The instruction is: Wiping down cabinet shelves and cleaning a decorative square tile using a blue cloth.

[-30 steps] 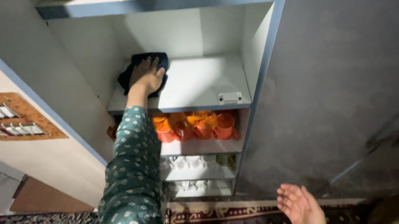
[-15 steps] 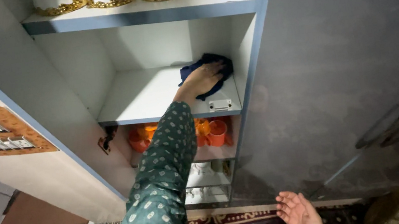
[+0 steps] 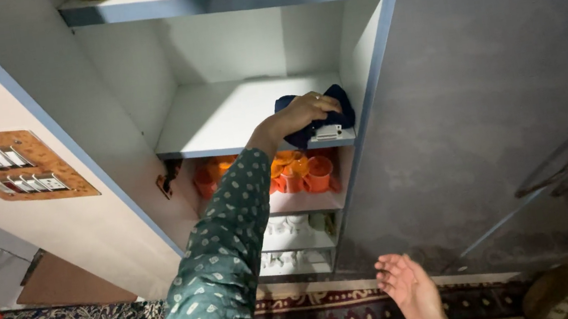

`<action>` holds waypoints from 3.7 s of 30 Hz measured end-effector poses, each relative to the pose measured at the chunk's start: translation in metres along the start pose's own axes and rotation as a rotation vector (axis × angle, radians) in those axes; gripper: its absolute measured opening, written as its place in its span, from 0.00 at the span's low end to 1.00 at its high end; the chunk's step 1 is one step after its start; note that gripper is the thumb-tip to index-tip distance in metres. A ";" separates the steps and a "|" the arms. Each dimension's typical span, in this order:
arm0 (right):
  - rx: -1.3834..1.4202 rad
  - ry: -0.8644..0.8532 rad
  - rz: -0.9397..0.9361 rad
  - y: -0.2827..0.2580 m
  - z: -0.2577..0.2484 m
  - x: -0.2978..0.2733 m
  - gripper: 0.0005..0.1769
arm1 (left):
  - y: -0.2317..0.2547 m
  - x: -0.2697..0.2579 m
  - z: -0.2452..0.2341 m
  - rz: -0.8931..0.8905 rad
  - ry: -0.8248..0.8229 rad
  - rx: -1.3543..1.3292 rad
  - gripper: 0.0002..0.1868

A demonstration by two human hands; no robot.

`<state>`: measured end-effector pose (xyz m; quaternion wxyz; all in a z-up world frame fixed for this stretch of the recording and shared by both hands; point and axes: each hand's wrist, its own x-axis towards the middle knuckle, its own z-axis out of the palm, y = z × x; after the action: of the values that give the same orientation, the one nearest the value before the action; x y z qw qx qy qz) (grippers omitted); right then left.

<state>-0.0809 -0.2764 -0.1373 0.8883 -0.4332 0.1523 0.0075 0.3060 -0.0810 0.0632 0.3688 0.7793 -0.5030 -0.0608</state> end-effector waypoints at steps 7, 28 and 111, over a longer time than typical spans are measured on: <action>0.080 -0.134 0.051 0.033 -0.026 0.022 0.28 | 0.066 -0.011 0.000 -0.181 -0.006 -0.081 0.17; -0.019 -0.045 0.131 0.032 -0.038 0.040 0.30 | 0.093 0.016 0.013 -0.276 0.105 0.295 0.15; 0.087 0.222 0.376 0.100 -0.165 0.041 0.28 | -0.113 -0.165 -0.113 -0.793 0.437 0.704 0.38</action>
<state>-0.1002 -0.3460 -0.3204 0.8669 -0.3566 0.3274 0.1188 0.3621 0.1390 0.0271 0.1316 0.9786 -0.0742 0.1394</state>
